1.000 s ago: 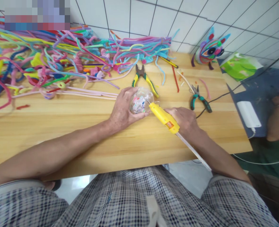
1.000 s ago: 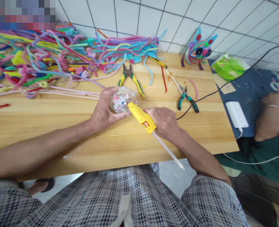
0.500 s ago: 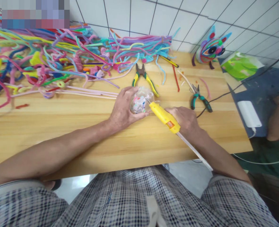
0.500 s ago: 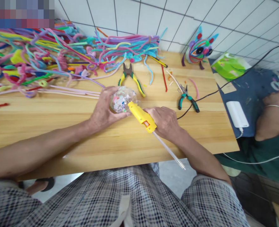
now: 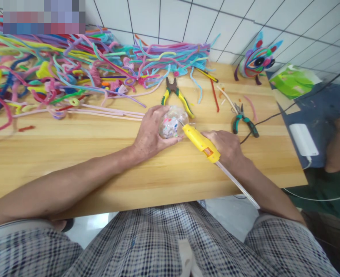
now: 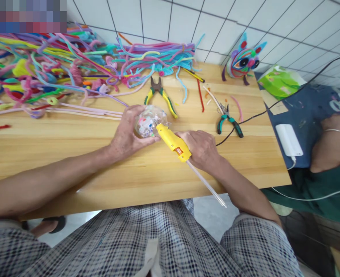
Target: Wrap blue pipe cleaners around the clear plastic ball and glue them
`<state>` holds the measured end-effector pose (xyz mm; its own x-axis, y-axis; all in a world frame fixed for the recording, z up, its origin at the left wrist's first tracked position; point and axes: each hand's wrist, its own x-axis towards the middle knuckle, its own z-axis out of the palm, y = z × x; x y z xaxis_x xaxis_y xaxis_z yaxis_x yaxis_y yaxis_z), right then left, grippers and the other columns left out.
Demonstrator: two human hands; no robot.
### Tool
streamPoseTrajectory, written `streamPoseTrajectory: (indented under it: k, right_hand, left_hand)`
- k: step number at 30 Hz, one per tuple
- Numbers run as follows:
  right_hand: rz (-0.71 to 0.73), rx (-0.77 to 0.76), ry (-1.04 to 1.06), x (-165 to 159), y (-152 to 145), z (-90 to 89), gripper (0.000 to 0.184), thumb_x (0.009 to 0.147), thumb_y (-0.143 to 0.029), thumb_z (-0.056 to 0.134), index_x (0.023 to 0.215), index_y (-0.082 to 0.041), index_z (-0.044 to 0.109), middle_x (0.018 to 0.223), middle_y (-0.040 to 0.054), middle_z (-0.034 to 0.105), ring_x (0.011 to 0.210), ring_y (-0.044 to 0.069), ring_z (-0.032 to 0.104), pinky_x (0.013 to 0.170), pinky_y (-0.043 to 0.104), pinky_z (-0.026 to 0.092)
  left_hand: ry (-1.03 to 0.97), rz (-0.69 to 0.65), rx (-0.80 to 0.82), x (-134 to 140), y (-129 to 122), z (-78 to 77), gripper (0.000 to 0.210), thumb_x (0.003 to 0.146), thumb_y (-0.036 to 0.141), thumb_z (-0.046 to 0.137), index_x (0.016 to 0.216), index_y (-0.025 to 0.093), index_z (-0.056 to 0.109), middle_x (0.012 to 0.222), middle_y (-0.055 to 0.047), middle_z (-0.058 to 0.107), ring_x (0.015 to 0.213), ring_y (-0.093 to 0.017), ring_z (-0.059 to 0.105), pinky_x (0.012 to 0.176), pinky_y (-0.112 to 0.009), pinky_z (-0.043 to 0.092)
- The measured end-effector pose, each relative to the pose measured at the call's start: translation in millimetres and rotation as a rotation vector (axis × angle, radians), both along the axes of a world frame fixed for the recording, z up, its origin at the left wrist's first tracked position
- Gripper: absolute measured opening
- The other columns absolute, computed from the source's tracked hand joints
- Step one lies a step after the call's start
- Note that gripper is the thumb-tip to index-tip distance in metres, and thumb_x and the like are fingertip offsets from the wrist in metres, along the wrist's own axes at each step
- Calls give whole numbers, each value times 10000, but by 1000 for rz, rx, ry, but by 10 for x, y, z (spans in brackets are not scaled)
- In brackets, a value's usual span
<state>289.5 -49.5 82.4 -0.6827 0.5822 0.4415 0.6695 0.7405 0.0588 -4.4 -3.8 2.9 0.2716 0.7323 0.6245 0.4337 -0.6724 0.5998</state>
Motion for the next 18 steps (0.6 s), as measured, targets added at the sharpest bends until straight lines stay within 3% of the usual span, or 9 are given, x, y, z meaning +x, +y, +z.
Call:
streamPoseTrajectory:
  k: [12,18]
  right_hand:
    - [10,-52,82,14,18,-45,290,1135,-278,478,1251,-195,731,895,70,844,723,220,759,676,345,547]
    - [104,11,114,-21,23,27,256,1146,-251,484,1246,-158,702,857,74,831,683,201,742,648,335,511]
  left_hand:
    - [-16,-3,36,0,39,-20,928,873,689,913,1593,323,455,1504,-141,658,1404,-388,664,1200,-600,564]
    - [-29,-5,64,-7,55,-22,926,878,694,907,1593,307,465,1499,-141,663,1388,-375,674,1192,-575,570]
